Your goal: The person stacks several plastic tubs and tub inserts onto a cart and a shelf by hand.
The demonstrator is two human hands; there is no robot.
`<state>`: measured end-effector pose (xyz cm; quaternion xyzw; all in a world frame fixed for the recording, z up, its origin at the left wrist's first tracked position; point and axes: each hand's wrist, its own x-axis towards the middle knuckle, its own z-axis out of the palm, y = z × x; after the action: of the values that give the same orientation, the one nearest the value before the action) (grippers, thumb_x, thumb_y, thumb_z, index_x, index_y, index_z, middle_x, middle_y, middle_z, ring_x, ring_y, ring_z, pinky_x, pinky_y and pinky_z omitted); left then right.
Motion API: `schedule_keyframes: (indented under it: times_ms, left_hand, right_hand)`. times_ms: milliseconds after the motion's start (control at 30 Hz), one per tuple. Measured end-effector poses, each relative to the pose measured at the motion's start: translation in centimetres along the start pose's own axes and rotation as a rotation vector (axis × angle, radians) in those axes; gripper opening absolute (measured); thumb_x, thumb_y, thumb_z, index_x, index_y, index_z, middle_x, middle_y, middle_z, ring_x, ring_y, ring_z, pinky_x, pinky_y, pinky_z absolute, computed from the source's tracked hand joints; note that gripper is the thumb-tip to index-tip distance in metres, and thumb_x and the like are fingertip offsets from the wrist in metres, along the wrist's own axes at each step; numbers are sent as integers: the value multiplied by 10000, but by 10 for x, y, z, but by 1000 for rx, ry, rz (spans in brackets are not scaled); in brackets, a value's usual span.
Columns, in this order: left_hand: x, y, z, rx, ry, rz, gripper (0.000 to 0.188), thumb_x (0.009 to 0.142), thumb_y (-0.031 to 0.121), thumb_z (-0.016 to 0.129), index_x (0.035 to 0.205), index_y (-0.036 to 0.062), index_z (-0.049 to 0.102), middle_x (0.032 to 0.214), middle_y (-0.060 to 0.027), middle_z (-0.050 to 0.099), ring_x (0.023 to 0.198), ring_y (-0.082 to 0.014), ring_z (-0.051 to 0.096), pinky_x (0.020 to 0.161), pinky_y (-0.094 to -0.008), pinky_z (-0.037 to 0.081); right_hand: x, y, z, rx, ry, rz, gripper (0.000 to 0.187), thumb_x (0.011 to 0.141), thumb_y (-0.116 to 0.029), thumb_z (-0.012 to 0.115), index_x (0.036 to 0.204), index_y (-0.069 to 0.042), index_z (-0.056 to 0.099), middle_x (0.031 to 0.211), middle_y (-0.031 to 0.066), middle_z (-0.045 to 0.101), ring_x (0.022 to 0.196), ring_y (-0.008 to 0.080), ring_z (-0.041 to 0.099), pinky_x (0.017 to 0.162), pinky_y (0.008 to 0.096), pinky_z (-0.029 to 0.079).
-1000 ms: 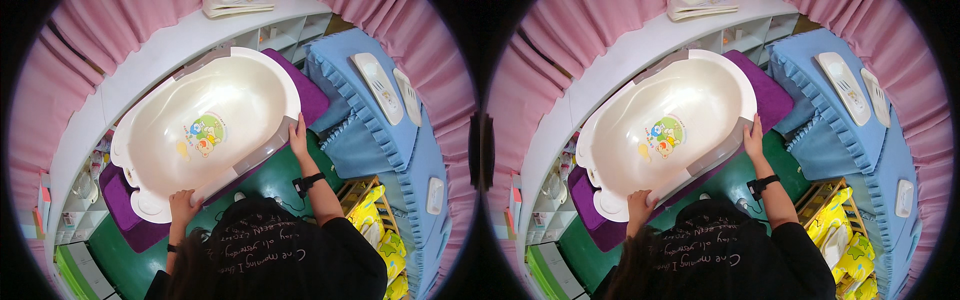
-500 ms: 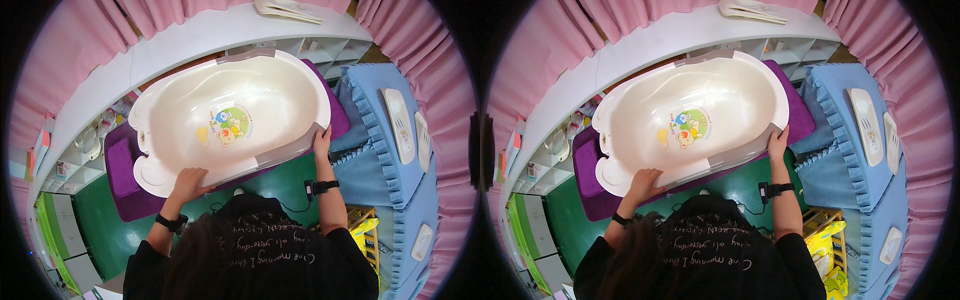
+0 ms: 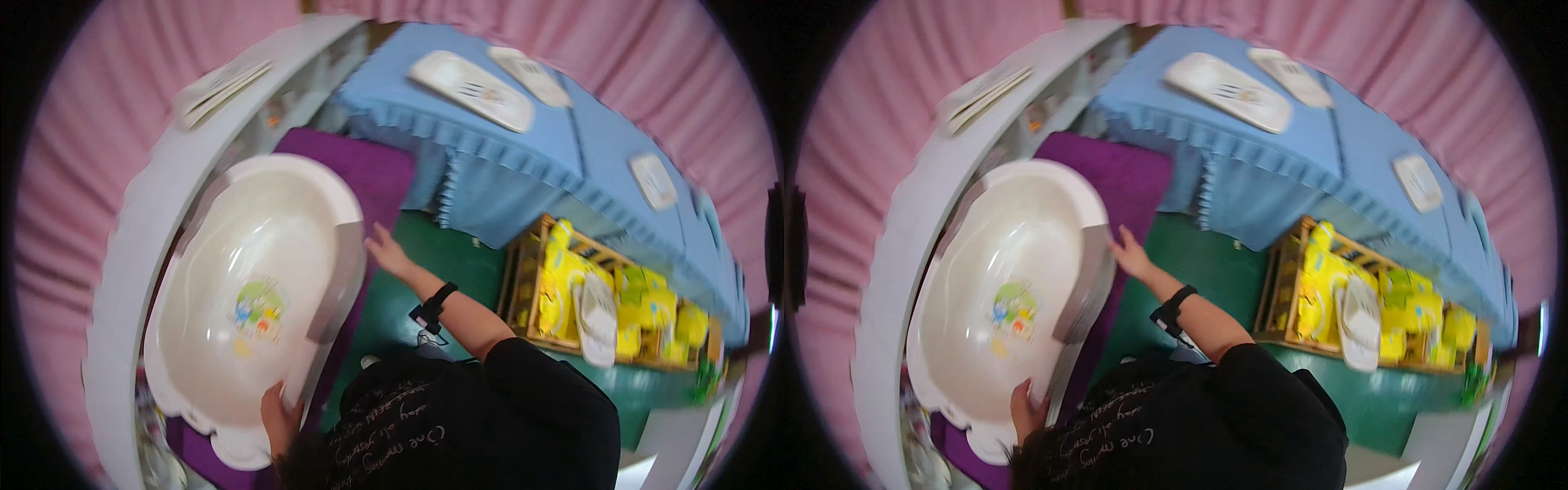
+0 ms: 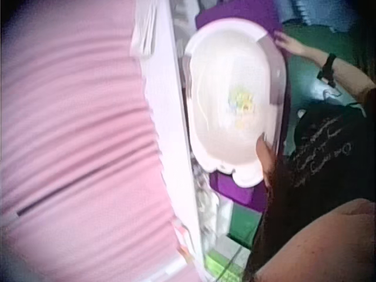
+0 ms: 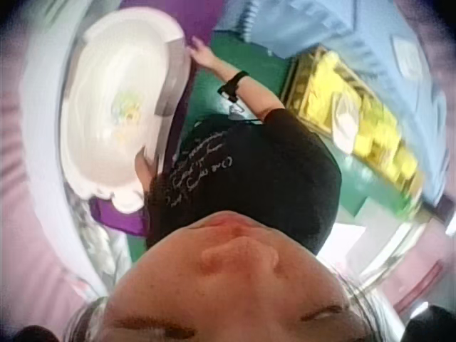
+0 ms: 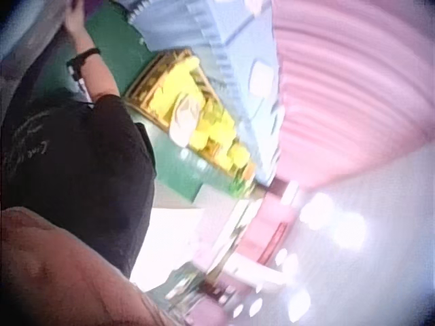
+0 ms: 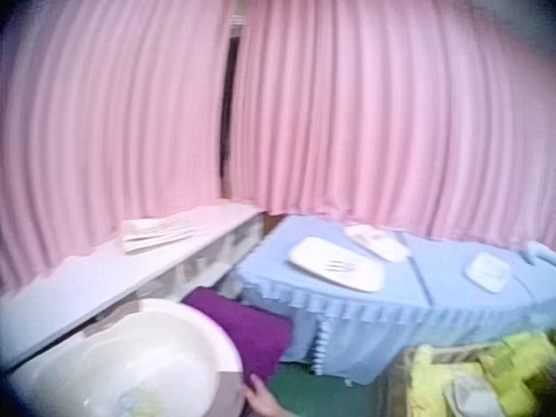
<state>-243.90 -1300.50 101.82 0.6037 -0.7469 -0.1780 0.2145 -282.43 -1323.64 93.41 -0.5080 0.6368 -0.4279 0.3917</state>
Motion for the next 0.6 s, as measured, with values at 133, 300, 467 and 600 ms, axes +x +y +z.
schedule_keyframes:
  times_ms: [133, 300, 467, 600]
  left_hand:
    - [60, 9, 26, -319, -91, -59, 556, 697, 1, 651, 1205, -25, 426, 1163, -214, 455, 1090, -372, 442, 939, -395, 360]
    - [140, 75, 48, -81, -26, 268, 507, 723, -28, 571, 1206, -19, 417, 1251, -209, 389, 1176, -382, 348, 1017, -445, 243]
    - [200, 141, 95, -96, -59, 437, 337, 770, 17, 531, 1105, -1, 496, 1255, -201, 400, 1234, -366, 300, 1030, -473, 212]
    - [226, 219, 143, -163, -245, 568, 237, 810, 46, 535, 1047, 33, 537, 1238, -147, 431, 1234, -347, 305, 1028, -452, 242]
  right_hand:
    - [-45, 6, -100, 196, -91, 176, 442, 882, -248, 527, 1222, 25, 462, 934, 91, 637, 823, 164, 613, 721, 288, 473]
    - [-113, 46, -216, 157, 162, 300, 399, 893, -259, 484, 1230, -44, 479, 1075, 60, 615, 924, 175, 607, 728, 304, 467]
    - [-185, 64, -298, 343, 623, 354, 325, 877, -180, 484, 1141, 6, 519, 993, 100, 633, 831, 174, 623, 711, 289, 482]
    - [-242, 94, -343, 373, 731, 387, 322, 895, -201, 464, 1162, -28, 514, 1005, 67, 633, 841, 165, 626, 682, 272, 474]
